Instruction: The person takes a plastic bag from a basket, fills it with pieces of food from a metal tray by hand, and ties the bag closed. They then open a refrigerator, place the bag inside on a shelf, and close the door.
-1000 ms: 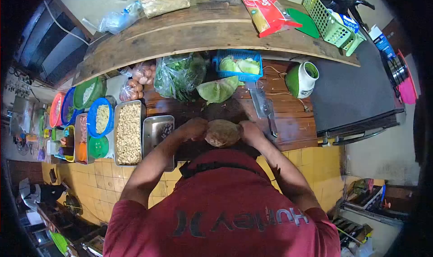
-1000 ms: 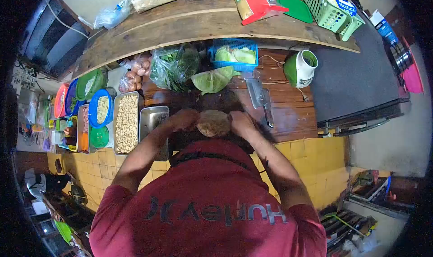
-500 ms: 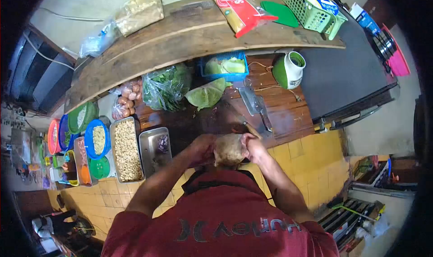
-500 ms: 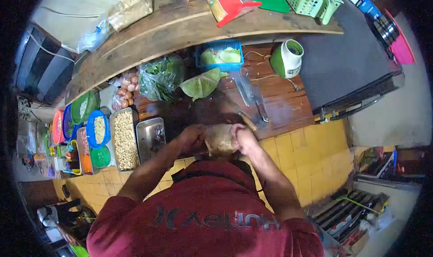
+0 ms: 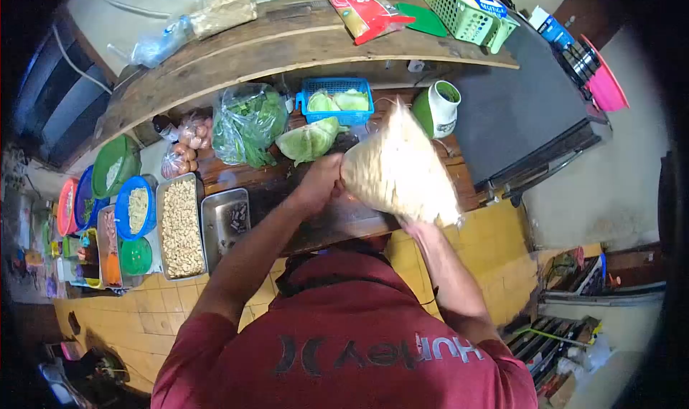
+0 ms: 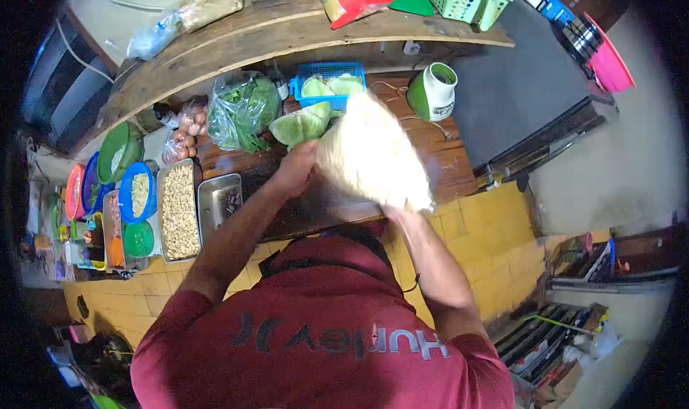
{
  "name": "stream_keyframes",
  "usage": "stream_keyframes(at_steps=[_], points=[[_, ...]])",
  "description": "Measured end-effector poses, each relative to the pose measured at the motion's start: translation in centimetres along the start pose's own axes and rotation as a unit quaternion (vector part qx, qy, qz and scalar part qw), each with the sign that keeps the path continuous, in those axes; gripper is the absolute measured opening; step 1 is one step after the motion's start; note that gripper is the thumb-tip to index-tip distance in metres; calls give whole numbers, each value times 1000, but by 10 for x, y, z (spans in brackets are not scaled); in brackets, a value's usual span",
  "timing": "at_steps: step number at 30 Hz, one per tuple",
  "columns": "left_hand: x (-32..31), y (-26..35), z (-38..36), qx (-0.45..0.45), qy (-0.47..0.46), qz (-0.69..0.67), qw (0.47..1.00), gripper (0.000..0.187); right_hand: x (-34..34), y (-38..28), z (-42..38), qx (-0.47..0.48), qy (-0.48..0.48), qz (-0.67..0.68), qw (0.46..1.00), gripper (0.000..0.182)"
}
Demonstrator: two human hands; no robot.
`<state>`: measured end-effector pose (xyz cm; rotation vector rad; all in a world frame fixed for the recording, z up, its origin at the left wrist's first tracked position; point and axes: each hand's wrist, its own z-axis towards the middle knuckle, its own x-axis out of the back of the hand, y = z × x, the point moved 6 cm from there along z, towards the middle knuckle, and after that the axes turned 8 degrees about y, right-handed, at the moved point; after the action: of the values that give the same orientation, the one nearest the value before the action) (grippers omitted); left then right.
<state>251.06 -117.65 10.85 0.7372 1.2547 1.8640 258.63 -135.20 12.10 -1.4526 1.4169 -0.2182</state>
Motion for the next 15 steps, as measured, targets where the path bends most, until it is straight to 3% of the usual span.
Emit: stream_keyframes(at_steps=[1,2,3,4,5,7,8,9,11,15], points=[[0,15,8,-148,5,120,982,21,-6,-6,19,-3,4,13,1000,11],[1,30,13,-289,48,236,927,21,-12,-12,38,-7,8,27,1000,11],[6,20,29,-67,-20,62,996,20,9,-2,95,66,-93,-82,990,14],[1,10,30,160,-86,-120,976,20,-5,-28,85,228,-162,-243,929,19],[2,21,29,161,-80,-118,977,20,-21,-42,73,280,-182,-344,877,22],[-8,47,22,-3,-151,80,985,26,-39,-52,47,397,-233,-482,746,20],[-4,17,17,35,-126,-20,991,28,-32,-45,51,364,-227,-476,768,20],[-5,14,16,35,-123,-18,992,28,-28,-37,56,364,-230,-475,767,20],[5,-4,11,184,-30,-4,982,29,-22,-18,72,368,-174,-480,777,20],[26,1,12,222,53,-95,969,29,-38,-12,81,305,-175,-411,841,25]])
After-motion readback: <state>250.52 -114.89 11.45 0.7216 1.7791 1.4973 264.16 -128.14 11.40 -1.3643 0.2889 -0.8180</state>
